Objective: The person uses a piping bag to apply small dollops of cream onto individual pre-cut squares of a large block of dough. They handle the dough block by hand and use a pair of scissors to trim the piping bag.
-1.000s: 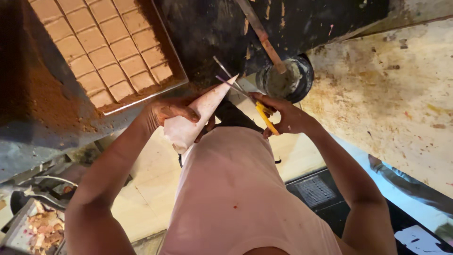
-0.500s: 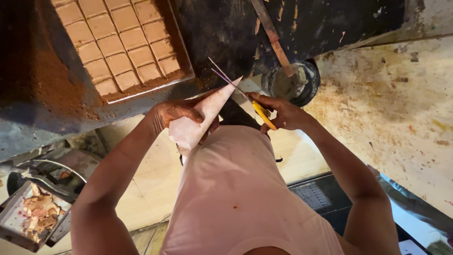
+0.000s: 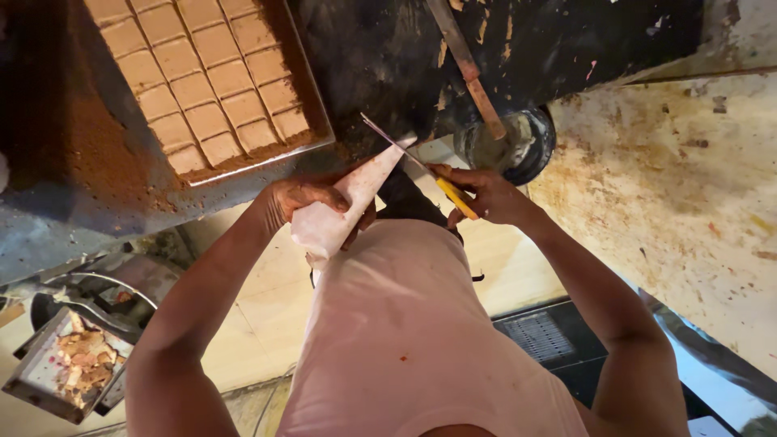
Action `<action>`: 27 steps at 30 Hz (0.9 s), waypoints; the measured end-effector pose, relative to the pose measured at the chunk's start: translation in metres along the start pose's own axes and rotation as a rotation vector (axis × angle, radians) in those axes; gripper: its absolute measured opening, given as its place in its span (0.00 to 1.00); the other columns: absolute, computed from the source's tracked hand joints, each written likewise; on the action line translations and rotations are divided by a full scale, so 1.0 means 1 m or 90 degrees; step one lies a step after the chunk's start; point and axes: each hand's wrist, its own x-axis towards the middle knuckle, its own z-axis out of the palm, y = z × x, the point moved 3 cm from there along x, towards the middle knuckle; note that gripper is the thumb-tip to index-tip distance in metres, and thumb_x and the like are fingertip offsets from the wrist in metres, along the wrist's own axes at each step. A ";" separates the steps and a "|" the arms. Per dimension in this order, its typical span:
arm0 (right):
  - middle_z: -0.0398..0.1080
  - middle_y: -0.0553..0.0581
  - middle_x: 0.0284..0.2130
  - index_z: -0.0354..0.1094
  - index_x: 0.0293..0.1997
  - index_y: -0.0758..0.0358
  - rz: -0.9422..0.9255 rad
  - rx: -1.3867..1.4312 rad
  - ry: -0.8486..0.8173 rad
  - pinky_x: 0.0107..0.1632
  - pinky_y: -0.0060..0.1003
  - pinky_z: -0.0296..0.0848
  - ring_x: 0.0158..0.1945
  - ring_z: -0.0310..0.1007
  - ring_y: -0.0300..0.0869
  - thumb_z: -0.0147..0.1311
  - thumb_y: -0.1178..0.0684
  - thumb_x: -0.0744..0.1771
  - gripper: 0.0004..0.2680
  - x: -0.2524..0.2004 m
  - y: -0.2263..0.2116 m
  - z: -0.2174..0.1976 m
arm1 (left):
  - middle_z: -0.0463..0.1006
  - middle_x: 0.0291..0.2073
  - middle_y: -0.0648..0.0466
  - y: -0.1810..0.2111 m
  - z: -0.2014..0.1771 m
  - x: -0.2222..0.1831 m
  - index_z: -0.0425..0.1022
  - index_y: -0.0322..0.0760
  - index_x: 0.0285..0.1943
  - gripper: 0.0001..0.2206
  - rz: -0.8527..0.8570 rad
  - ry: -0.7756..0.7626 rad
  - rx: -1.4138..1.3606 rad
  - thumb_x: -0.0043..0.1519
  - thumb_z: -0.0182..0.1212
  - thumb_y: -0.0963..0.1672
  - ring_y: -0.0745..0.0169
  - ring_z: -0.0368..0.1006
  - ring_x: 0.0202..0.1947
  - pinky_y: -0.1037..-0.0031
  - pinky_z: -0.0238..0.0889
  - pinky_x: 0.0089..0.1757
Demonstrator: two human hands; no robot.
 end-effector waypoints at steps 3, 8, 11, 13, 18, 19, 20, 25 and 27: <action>0.76 0.50 0.46 0.63 0.73 0.58 0.037 -0.032 0.026 0.45 0.30 0.73 0.41 0.66 0.32 0.75 0.63 0.58 0.34 0.002 0.002 -0.001 | 0.78 0.42 0.46 0.000 -0.003 0.000 0.62 0.41 0.69 0.30 0.000 0.005 -0.007 0.56 0.65 0.44 0.48 0.77 0.41 0.58 0.75 0.44; 0.69 0.57 0.38 0.53 0.76 0.56 0.108 -0.055 0.139 0.39 0.35 0.73 0.33 0.68 0.38 0.71 0.61 0.62 0.34 0.025 0.000 -0.004 | 0.78 0.42 0.46 -0.009 -0.005 -0.008 0.63 0.41 0.68 0.28 0.023 0.021 -0.044 0.56 0.64 0.45 0.47 0.78 0.41 0.56 0.75 0.44; 0.72 0.60 0.29 0.55 0.68 0.56 0.095 -0.289 0.219 0.32 0.43 0.72 0.29 0.73 0.46 0.70 0.57 0.63 0.28 0.055 -0.002 -0.008 | 0.77 0.41 0.45 -0.015 -0.006 -0.016 0.64 0.41 0.67 0.27 0.074 0.048 -0.083 0.57 0.64 0.45 0.46 0.78 0.40 0.56 0.75 0.44; 0.74 0.62 0.30 0.57 0.65 0.56 0.054 -0.420 0.243 0.33 0.49 0.73 0.31 0.76 0.54 0.67 0.56 0.63 0.25 0.076 -0.003 -0.007 | 0.77 0.41 0.45 -0.018 -0.007 -0.024 0.65 0.41 0.66 0.26 0.116 0.076 -0.109 0.57 0.64 0.46 0.46 0.78 0.40 0.55 0.75 0.43; 0.74 0.68 0.41 0.58 0.68 0.57 0.168 -0.636 0.122 0.42 0.59 0.73 0.39 0.76 0.64 0.60 0.55 0.65 0.23 0.111 -0.006 0.005 | 0.77 0.41 0.45 -0.024 -0.002 -0.046 0.66 0.40 0.65 0.25 0.285 0.171 -0.237 0.58 0.63 0.46 0.45 0.78 0.39 0.54 0.75 0.43; 0.73 0.68 0.44 0.58 0.68 0.60 0.114 -0.666 0.125 0.44 0.58 0.73 0.44 0.74 0.64 0.61 0.53 0.64 0.24 0.114 -0.014 0.007 | 0.77 0.41 0.45 -0.025 0.000 -0.052 0.66 0.40 0.64 0.24 0.334 0.192 -0.278 0.58 0.63 0.47 0.44 0.78 0.39 0.53 0.75 0.43; 0.72 0.69 0.47 0.58 0.68 0.63 0.060 -0.694 0.127 0.46 0.57 0.73 0.49 0.73 0.63 0.62 0.52 0.63 0.25 0.113 -0.024 0.011 | 0.77 0.41 0.45 -0.027 0.002 -0.058 0.67 0.40 0.64 0.24 0.391 0.217 -0.330 0.58 0.63 0.47 0.44 0.78 0.39 0.53 0.75 0.43; 0.67 0.66 0.54 0.60 0.71 0.64 -0.093 -0.687 0.138 0.55 0.53 0.71 0.58 0.68 0.59 0.61 0.44 0.67 0.25 0.113 -0.090 0.044 | 0.77 0.40 0.47 -0.027 0.014 -0.093 0.69 0.45 0.65 0.24 0.740 0.356 -0.480 0.58 0.62 0.48 0.46 0.78 0.38 0.54 0.74 0.41; 0.64 0.70 0.58 0.58 0.72 0.68 -0.273 -0.504 0.193 0.57 0.51 0.71 0.58 0.67 0.60 0.59 0.37 0.66 0.30 0.114 -0.117 0.082 | 0.78 0.39 0.47 -0.025 0.006 -0.103 0.70 0.44 0.60 0.21 0.777 0.394 -0.599 0.58 0.60 0.49 0.47 0.78 0.38 0.56 0.75 0.42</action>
